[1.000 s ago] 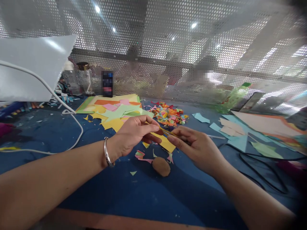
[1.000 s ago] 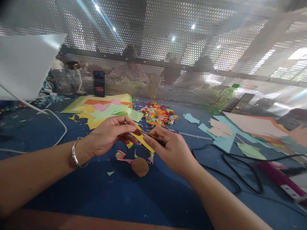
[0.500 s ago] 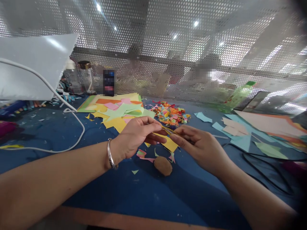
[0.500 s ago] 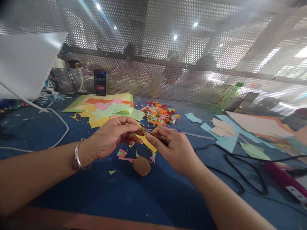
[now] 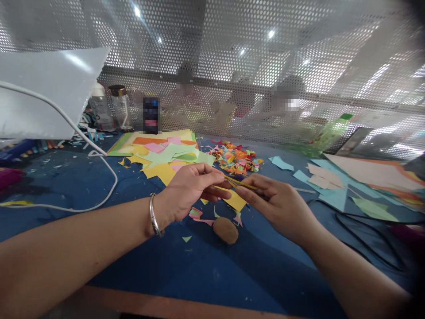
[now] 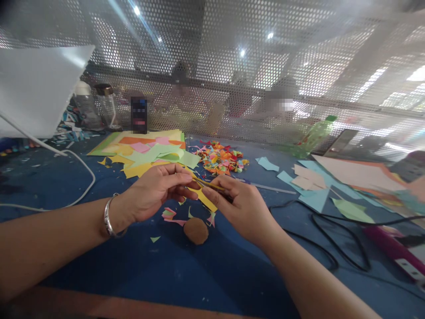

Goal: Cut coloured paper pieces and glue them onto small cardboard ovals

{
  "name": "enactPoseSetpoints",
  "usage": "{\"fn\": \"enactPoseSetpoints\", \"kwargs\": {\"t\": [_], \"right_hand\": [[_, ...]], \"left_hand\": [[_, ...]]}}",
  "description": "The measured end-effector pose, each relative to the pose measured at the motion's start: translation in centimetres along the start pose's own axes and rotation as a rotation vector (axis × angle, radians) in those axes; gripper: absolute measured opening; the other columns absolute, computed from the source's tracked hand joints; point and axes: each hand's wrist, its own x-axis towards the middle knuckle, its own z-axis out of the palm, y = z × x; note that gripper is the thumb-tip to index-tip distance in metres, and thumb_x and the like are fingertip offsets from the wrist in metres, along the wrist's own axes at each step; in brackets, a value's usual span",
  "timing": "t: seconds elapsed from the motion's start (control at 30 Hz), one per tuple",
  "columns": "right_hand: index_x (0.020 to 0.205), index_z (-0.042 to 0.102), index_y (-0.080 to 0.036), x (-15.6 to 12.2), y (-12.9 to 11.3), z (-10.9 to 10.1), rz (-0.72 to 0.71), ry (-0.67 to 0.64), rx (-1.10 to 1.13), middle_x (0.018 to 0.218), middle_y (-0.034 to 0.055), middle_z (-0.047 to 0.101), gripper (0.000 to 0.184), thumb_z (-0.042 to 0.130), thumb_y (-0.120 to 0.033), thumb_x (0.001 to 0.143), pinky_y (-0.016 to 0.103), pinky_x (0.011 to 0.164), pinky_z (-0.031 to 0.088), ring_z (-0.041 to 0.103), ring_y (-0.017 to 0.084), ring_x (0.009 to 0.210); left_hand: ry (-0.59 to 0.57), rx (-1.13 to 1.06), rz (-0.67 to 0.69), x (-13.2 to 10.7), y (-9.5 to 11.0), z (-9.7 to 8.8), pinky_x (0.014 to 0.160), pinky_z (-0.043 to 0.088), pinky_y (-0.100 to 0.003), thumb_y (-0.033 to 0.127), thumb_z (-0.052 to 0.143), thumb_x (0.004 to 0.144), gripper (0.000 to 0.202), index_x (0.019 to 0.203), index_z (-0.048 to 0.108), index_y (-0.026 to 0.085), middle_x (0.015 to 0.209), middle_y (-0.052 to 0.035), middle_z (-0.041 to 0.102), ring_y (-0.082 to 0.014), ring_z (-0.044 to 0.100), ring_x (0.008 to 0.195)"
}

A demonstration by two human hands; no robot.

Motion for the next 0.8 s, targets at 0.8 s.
{"fn": "enactPoseSetpoints", "kwargs": {"t": [0.8], "right_hand": [[0.078, 0.060, -0.020, 0.03, -0.02, -0.02, 0.001, 0.003, -0.013, 0.063, -0.0014, 0.054, 0.039, 0.051, -0.055, 0.093, 0.024, 0.052, 0.037, 0.047, 0.012, 0.056]], "left_hand": [[0.006, -0.036, -0.044, 0.01, -0.07, 0.20, 0.057, 0.043, -0.021, 0.017, 0.067, 0.084, 0.012, 0.075, 0.059, 0.014, 0.077, -0.0013, 0.072, -0.0103, 0.070, 0.061]]}}
